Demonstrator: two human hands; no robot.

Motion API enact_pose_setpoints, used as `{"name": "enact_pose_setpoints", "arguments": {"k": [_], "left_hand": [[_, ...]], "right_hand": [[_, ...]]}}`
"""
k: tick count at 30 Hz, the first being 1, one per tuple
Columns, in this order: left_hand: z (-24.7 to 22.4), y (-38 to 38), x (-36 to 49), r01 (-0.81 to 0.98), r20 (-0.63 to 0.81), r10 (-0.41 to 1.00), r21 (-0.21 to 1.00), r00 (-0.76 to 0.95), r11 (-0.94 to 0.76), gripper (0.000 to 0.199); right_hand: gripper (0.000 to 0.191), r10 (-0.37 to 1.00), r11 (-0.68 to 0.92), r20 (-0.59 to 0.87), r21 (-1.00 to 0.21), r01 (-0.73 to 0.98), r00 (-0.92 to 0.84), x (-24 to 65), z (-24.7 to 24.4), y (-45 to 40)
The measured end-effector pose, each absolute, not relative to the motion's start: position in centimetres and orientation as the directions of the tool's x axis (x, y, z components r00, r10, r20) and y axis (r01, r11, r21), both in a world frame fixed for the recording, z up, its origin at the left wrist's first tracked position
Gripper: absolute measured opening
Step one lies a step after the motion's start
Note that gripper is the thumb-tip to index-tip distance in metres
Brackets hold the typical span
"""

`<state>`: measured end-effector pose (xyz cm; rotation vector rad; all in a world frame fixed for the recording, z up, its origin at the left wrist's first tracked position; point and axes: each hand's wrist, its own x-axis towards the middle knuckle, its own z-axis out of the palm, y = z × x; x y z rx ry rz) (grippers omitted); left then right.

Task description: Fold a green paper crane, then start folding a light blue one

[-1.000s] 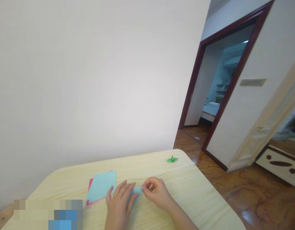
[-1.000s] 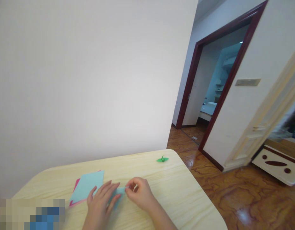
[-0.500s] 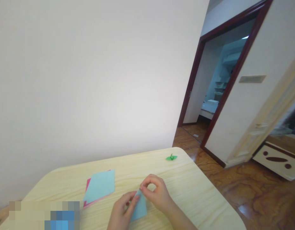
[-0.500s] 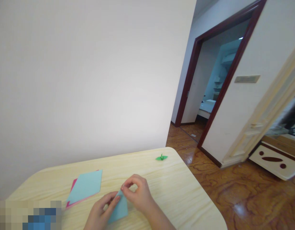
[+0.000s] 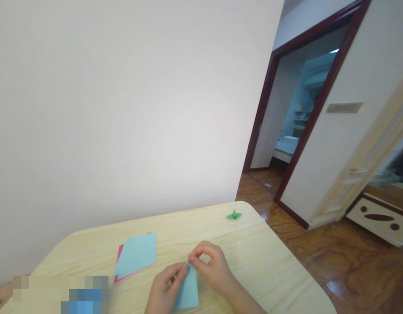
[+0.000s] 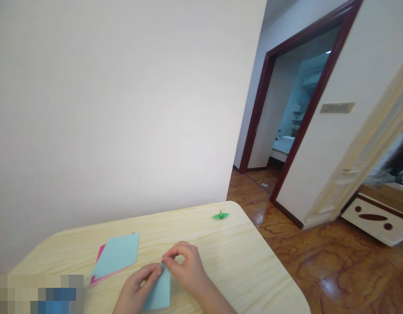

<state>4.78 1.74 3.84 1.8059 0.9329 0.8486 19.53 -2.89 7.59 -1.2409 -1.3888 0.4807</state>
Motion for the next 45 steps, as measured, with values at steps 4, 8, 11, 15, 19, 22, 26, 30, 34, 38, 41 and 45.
{"name": "enact_pose_setpoints", "arguments": {"k": [4,8,11,15,19,22,26,30,34,38,41,45], "left_hand": [[3.8,1.9,4.8,0.239,0.158,0.861,0.923,0.483,-0.303,0.033],[3.7,1.9,4.8,0.247,0.157,0.863,0.92,0.48,-0.305,0.034],[3.6,1.9,4.8,0.247,0.16,0.862,0.919,0.48,-0.308,0.034],[3.5,1.9,4.8,0.254,0.147,0.866,0.921,0.478,-0.296,0.035],[3.4,1.9,4.8,0.258,0.12,0.871,0.928,0.477,-0.269,0.036],[3.4,1.9,4.8,0.259,0.106,0.871,0.931,0.48,-0.257,0.038],[3.8,1.9,4.9,0.261,0.093,0.859,0.931,0.503,-0.254,0.043],[4.5,1.9,4.9,0.26,0.1,0.854,0.929,0.511,-0.264,0.046],[4.8,2.4,4.7,0.229,0.086,0.884,0.95,0.46,-0.212,0.044],[4.8,3.1,4.4,0.116,-0.012,0.916,0.992,0.4,-0.038,0.04],[4.7,3.2,4.4,0.053,-0.06,0.916,0.998,0.398,0.042,0.04],[4.2,2.9,4.6,0.022,-0.14,0.883,0.989,0.448,0.146,0.04]], "right_hand": [[0.007,0.863,0.356,0.459,-0.849,0.39,0.211,19.5,7.7,-3.0],[0.008,0.861,0.373,0.469,-0.846,0.382,0.197,19.5,7.8,-2.9],[0.011,0.859,0.389,0.476,-0.847,0.363,0.189,19.6,7.6,-2.8],[0.019,0.88,0.362,0.429,-0.884,0.297,0.203,19.7,7.3,-2.7],[0.035,0.934,0.265,0.285,-0.957,0.119,0.214,19.5,6.9,-2.6],[0.032,0.953,0.223,0.238,-0.97,0.096,0.188,19.4,6.2,-2.4],[0.027,0.954,0.194,0.215,-0.974,0.115,0.211,19.7,5.3,-1.8],[0.033,0.945,0.187,0.179,-0.982,-0.003,0.273,20.5,5.1,-1.2],[0.035,0.974,0.137,0.116,-0.985,-0.101,0.193,20.5,5.0,-1.2],[0.038,0.995,0.08,0.066,-0.979,-0.19,0.076,20.0,4.4,-1.2],[0.036,0.987,0.085,0.059,-0.981,-0.172,0.149,19.9,4.0,-1.0],[0.027,0.978,0.105,0.081,-0.987,-0.122,0.192,20.2,3.9,-0.9]]}}
